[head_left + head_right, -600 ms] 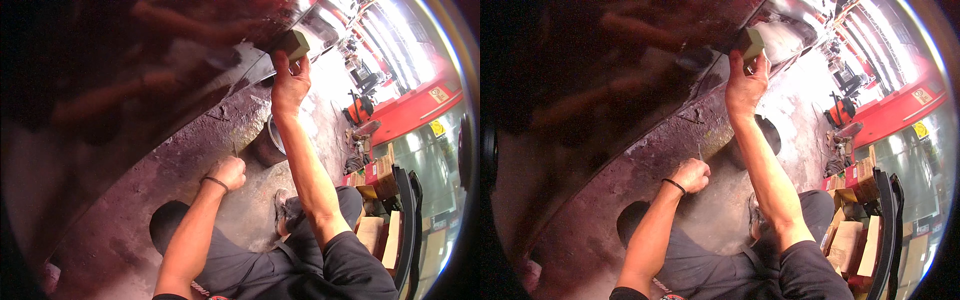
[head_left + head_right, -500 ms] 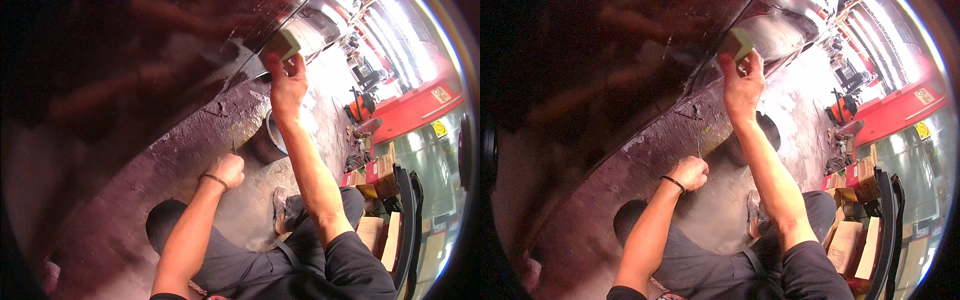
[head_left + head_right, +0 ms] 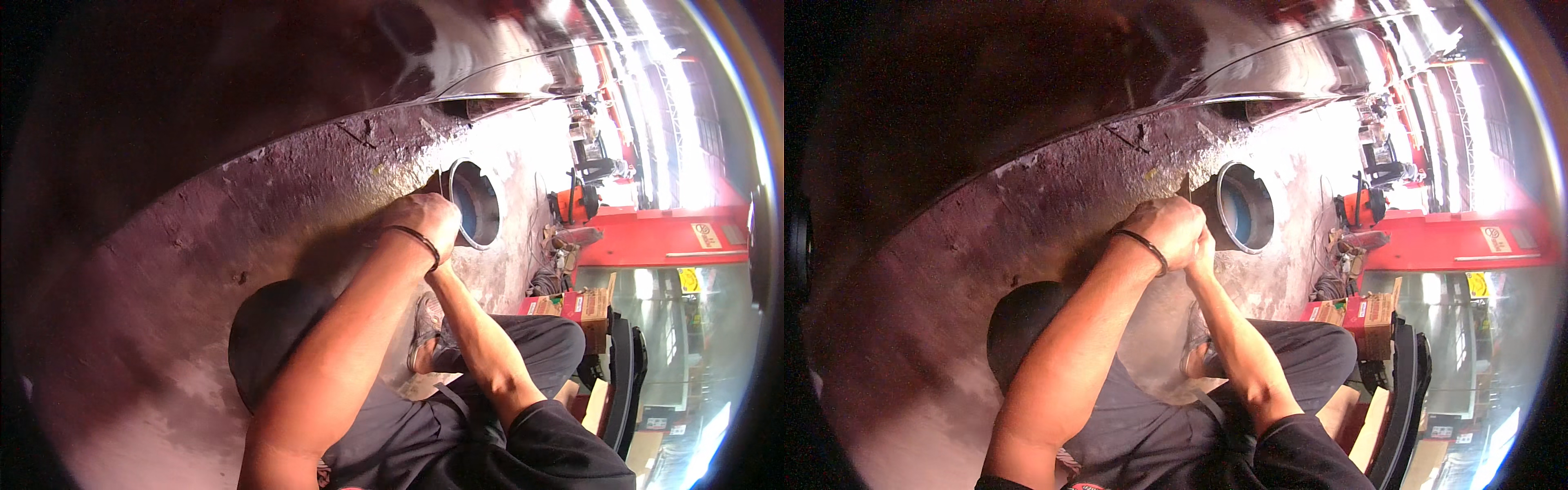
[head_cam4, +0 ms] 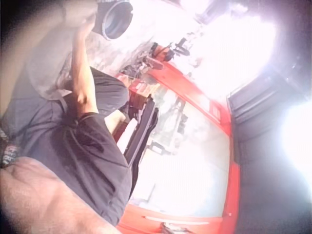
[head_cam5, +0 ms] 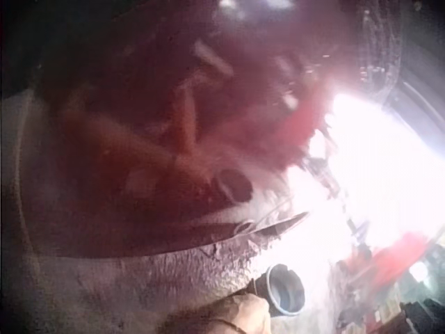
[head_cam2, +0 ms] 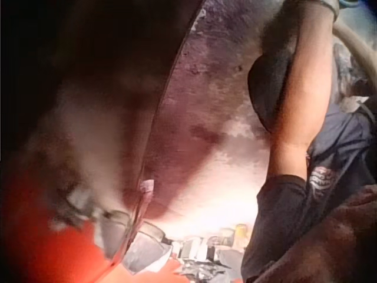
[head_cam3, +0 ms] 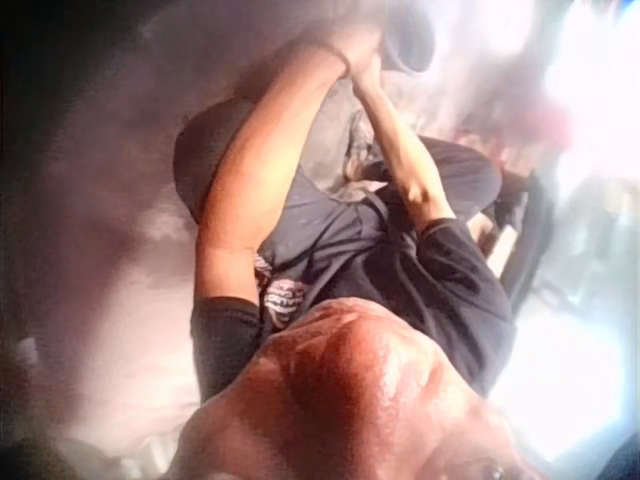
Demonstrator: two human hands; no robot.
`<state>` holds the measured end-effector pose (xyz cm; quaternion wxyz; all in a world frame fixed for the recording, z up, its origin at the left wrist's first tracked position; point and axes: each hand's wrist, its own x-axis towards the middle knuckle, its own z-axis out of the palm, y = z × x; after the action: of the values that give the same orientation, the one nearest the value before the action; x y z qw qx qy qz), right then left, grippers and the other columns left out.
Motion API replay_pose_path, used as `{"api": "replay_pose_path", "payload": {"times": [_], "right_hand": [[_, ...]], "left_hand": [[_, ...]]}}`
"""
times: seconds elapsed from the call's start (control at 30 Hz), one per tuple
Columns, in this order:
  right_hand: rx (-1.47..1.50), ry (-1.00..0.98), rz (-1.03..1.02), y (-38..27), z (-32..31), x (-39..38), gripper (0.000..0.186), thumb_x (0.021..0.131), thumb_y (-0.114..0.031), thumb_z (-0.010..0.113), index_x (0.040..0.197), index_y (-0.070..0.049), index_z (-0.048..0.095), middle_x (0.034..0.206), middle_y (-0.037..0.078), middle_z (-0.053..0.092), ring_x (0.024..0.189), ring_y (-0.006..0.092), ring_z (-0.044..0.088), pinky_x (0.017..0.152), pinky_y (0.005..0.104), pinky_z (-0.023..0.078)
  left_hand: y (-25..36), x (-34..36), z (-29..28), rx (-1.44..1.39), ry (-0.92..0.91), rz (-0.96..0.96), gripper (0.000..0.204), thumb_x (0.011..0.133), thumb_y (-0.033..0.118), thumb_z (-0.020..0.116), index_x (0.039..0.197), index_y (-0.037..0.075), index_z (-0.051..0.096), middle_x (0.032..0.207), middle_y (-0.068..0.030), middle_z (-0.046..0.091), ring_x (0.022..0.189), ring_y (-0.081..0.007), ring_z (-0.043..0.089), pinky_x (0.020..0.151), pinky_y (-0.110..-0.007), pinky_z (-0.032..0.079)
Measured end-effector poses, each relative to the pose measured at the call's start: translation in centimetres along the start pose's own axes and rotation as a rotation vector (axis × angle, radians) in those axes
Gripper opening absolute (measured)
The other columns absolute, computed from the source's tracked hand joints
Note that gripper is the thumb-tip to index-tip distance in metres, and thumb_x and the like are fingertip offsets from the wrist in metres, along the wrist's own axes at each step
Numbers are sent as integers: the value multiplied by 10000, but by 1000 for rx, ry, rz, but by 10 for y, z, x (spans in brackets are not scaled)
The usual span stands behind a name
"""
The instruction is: The person sits on the floor and uses a sanding block to wet-sand the rear quarter panel of a maroon car. They repeatedly dip the sanding block into a bucket of water and rub the surface in circular and linear motions.
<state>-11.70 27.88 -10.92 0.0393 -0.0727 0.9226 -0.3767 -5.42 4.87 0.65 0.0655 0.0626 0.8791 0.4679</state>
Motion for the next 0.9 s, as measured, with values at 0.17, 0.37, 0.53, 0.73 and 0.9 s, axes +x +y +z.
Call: {"api": "replay_pose_path", "payload": {"times": [0.17, 0.37, 0.53, 0.73, 0.9], "right_hand": [[-100, -68, -29, 0, 13, -13, 449, 973, -180, 739, 1372, 8, 653, 1177, 142, 767, 1079, 210, 711, 957, 366, 554], [-165, -107, -61, -5, 13, -17, 483, 957, -186, 761, 1387, 1, 646, 1157, 158, 773, 1065, 220, 723, 943, 378, 565], [-228, -107, -113, -21, -6, 1, 512, 944, -191, 780, 1400, -5, 640, 1141, 172, 778, 1053, 228, 734, 931, 388, 573], [-207, -122, -215, -17, -109, 127, 580, 965, -216, 787, 1472, -9, 595, 1153, 170, 765, 1010, 201, 736, 886, 352, 583], [-356, -30, -274, -39, -227, 190, 749, 981, -334, 796, 1608, -94, 463, 1258, 207, 760, 992, 233, 766, 789, 367, 617]], "left_hand": [[4, -6, -17, 24, 1, -23, 207, 861, 126, 748, 1020, 19, 825, 1055, -217, 799, 1017, -372, 791, 889, -468, 639], [10, -8, -23, -7, 33, -18, 203, 874, 114, 736, 1029, 19, 826, 1077, -211, 801, 1025, -352, 793, 905, -454, 639], [13, -6, -17, 45, 37, 15, 216, 863, 120, 720, 1022, 15, 823, 1070, -224, 796, 1029, -362, 789, 909, -460, 636], [-7, 5, -2, 69, 90, 89, 228, 816, 135, 692, 956, -10, 798, 1002, -286, 762, 983, -453, 754, 929, -515, 609], [-6, 3, -11, 44, -16, 65, 314, 864, 113, 645, 1143, -14, 717, 1135, -276, 741, 1128, -446, 705, 994, -530, 558]]}}
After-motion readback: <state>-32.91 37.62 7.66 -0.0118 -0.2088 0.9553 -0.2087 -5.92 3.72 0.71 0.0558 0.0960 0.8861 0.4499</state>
